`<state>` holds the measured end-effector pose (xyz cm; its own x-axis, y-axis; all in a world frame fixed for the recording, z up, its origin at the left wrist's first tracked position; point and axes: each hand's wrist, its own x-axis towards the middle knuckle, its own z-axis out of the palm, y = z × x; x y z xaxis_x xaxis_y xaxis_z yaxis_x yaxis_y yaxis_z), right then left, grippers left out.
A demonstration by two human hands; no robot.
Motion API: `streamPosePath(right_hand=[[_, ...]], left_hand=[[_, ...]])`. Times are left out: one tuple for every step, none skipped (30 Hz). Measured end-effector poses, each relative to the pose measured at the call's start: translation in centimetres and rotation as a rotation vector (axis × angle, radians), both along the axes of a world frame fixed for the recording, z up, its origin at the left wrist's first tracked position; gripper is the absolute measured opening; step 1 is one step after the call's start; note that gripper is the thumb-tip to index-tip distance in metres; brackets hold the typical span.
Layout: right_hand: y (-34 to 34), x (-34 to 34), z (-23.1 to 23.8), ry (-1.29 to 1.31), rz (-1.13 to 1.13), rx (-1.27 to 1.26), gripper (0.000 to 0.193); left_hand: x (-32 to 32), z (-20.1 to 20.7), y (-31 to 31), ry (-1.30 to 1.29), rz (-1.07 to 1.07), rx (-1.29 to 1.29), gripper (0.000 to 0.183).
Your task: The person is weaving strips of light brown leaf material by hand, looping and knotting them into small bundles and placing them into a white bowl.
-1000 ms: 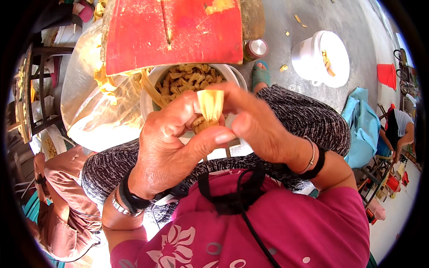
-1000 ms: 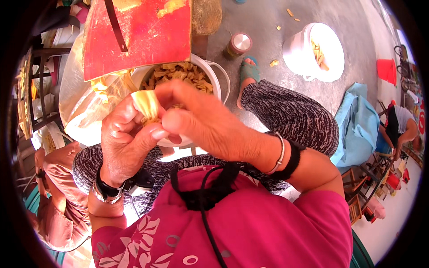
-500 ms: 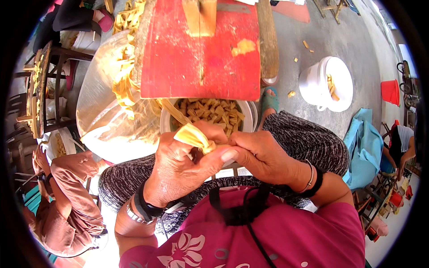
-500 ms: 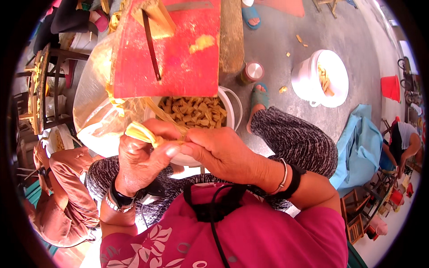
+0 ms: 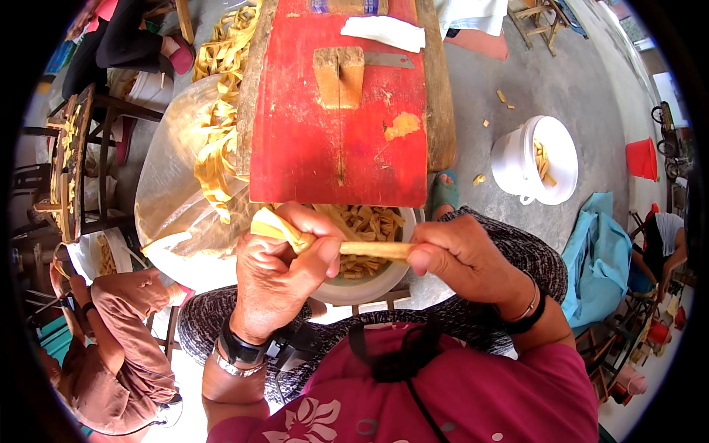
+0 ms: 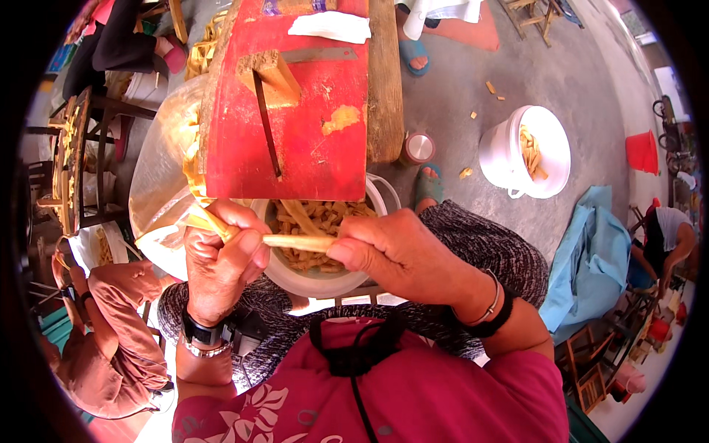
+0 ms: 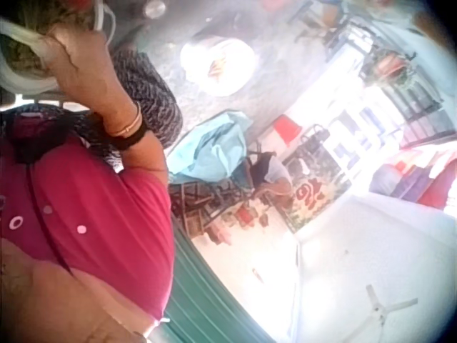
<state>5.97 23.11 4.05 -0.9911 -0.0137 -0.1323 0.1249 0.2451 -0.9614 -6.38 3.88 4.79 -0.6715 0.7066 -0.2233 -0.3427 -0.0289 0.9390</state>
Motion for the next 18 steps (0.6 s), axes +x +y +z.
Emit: streamPosePath(right_hand=[[0.2,-0.2,0.2,0.048,-0.047,-0.003,0.032],[0.5,-0.6,0.8,0.066,-0.069,0.033,0.031],[0.8,-1.1,1.9,0.085,-0.089,0.067,0.031],[1.0,-1.5,2.8,0.104,-0.108,0.1,0.031],[0.9,-1.9,3.4,0.115,-0.142,0.097,0.027],[1.0,-2.4,3.8,0.144,-0.166,0.138,0.026],[1.1,-3.0,4.2,0.173,-0.19,0.179,0.024],[1.2,-3.5,4.5,0.198,-0.213,0.219,0.023],[1.1,-4.0,4.6,0.207,-0.225,0.264,0.022],[1.2,-4.5,4.6,0.211,-0.233,0.325,0.023],[1.3,-5.1,4.4,0.215,-0.24,0.382,0.025],[1.3,-5.5,4.2,0.219,-0.246,0.438,0.026],[1.4,-6.0,4.0,0.219,-0.262,0.472,0.026],[1.4,-6.4,3.7,0.219,-0.276,0.505,0.025],[1.4,-6.9,3.3,0.219,-0.289,0.538,0.024],[1.5,-7.3,2.7,0.212,-0.28,0.571,0.024],[1.5,-7.6,2.1,0.202,-0.273,0.606,0.024],[1.5,-7.7,1.4,0.192,-0.266,0.642,0.023]], left_hand=[[-0.3,0.2,0.3,0.003,0.015,0.016,0.007],[-0.7,0.4,0.7,0.0,0.024,0.034,0.006],[-1.0,0.7,1.0,-0.003,0.035,0.049,0.006],[-1.1,1.0,1.8,0.082,0.042,0.041,0.006],[-1.4,1.5,2.2,0.099,0.068,0.059,0.006],[-1.8,1.9,2.6,0.115,0.094,0.077,0.007],[-2.5,1.9,2.9,0.034,0.121,0.167,0.004],[-3.0,1.9,3.1,0.045,0.137,0.165,0.004],[-3.4,2.0,3.2,0.057,0.153,0.163,0.004],[-3.8,2.1,3.4,0.067,0.169,0.161,0.003],[-4.1,2.0,3.6,0.09,0.184,0.168,0.003],[-4.4,1.9,3.7,0.108,0.184,0.136,0.004],[-4.9,1.7,3.9,0.126,0.183,0.104,0.004],[-5.3,1.5,4.0,0.144,0.184,0.071,0.004],[-5.7,1.2,4.1,0.129,0.167,0.067,0.002],[-6.1,0.8,4.3,0.199,0.173,0.005,0.002],[-6.4,0.3,4.6,0.266,0.175,-0.055,0.002],[-6.5,-0.4,4.9,0.333,0.178,-0.116,0.002]])
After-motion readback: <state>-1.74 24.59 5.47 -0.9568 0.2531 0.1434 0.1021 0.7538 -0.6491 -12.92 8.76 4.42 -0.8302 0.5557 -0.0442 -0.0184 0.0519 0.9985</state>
